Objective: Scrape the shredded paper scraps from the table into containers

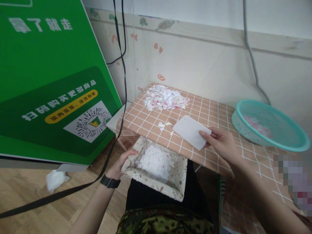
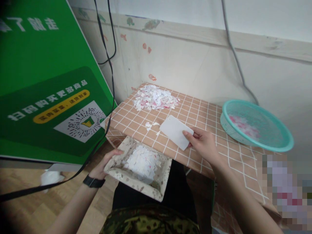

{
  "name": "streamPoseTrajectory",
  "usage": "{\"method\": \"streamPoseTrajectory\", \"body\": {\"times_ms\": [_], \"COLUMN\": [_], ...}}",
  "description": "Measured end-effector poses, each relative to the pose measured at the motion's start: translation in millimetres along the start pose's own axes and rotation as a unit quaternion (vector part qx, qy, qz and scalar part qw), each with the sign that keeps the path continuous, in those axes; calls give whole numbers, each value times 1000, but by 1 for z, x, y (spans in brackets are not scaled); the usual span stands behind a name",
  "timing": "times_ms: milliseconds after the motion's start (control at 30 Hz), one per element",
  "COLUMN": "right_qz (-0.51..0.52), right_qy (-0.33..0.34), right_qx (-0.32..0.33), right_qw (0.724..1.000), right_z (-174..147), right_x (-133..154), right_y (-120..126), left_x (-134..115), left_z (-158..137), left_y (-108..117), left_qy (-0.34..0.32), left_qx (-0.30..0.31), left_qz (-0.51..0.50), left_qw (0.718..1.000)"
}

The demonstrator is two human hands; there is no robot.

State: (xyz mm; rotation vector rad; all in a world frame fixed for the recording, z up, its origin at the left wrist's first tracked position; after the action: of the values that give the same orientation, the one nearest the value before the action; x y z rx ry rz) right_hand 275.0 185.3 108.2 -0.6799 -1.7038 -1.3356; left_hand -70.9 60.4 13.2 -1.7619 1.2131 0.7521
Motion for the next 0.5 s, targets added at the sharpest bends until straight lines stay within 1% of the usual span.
{"method": "streamPoseTrajectory", "body": {"times_ms": [67, 133, 200, 300, 367, 433, 500], "right_qz": [19, 29, 39, 67, 85, 86, 63], "right_qy": [-12, -13, -8, -8, -15, -23, -18], "right_qx": [41, 78, 77, 51, 63, 82, 119], "right_qw": [999, 996, 996, 996, 994, 993, 991], "right_z": [-6, -8, -6, -1, 0, -4, -10], "right_x": [-3, -5, -7, -11, -12, -11, -6], "right_y": [-4, -5, -4, -5, -11, -19, -25], "left_x": [0, 1, 2, 7, 11, 14, 15], "left_z": [-3, -3, 0, 8, 12, 15, 14], "left_y": [1, 2, 2, 4, 7, 12, 17], "left_qy": [-16, -12, 5, 48, 64, 38, -8], "left_qx": [-8, -6, 4, 24, 28, 19, 6], "left_qz": [11, 12, 7, -16, -22, -8, 12], "left_qw": [1000, 1000, 1000, 998, 997, 999, 1000]}}
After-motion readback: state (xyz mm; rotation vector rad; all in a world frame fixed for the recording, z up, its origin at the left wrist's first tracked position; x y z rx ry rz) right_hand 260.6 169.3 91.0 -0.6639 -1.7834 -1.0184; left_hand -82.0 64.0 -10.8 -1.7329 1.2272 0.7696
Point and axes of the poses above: each hand's wrist, its own z-axis towards the middle knuckle, its own y-axis out of the back of the hand, x = y × z, the point moved 3 cm from there along z, towards the middle knuckle, and after that the axes turned 10 degrees about x, right-handed, at the moved point
